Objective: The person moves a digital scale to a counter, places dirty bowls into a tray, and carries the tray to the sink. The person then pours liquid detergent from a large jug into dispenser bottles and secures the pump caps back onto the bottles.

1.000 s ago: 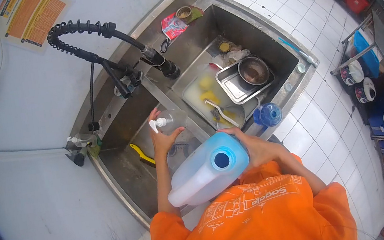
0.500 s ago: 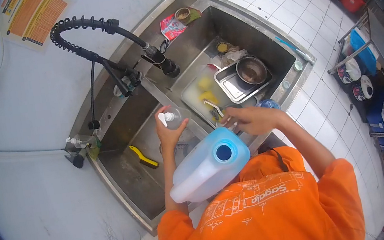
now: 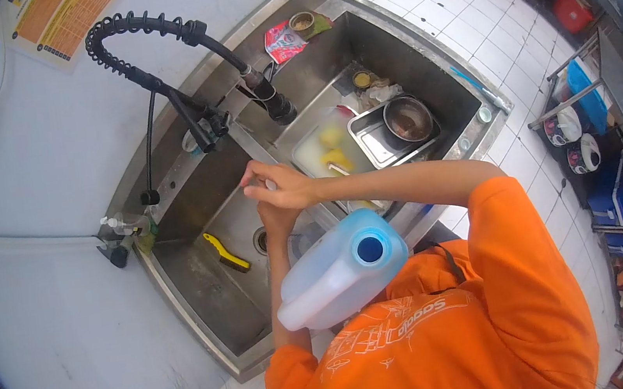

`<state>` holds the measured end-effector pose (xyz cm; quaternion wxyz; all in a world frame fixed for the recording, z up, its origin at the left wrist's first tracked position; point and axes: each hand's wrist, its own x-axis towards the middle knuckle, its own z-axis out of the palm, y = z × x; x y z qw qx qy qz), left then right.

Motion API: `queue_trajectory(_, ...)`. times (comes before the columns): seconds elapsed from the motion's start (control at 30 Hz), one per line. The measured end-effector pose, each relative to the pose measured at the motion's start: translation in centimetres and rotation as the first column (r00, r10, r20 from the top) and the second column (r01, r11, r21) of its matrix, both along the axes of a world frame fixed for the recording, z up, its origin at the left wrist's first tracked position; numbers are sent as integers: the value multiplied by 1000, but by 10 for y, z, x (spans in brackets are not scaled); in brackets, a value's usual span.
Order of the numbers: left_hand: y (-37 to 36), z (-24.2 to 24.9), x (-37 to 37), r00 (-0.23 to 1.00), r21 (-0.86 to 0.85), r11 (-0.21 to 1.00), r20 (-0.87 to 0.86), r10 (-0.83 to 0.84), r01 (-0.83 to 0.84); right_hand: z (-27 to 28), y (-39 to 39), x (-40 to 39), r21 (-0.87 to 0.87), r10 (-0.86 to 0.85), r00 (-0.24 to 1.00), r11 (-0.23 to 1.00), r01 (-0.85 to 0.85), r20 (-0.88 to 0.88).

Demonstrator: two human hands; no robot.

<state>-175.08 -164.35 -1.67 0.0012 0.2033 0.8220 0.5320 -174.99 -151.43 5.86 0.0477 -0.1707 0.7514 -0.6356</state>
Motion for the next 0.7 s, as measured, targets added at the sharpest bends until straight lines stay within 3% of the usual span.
queue_trajectory(0.07,-15,-15,-6,988,-101,991,-119,-94,82,-20,-8,-8,-117,-63,998,991,62,-7)
queue_trajectory(0.17,-25,2,-12,931,-17,947,188,-312,321,13,-2,-20,-192,272,943,953,-236,190)
queue_trajectory(0.27,-42,20,-11,867,5,945,398,-301,326,44,3,-40,-285,545,806,830,-480,231)
queue_trajectory(0.37,-58,28,-29,772,532,796,361,-523,290,88,6,-52,-596,654,733,668,-445,186)
queue_trajectory(0.47,-63,89,-37,649,627,671,325,-688,397,132,6,-54,-680,712,696,553,-482,86)
queue_trajectory(0.57,-67,107,-38,453,793,529,369,-812,302,160,4,-56,-742,751,657,406,-534,-62)
queue_trajectory(0.7,-44,140,-28,393,917,353,261,-882,185,181,14,-61,-733,742,659,378,-565,-124)
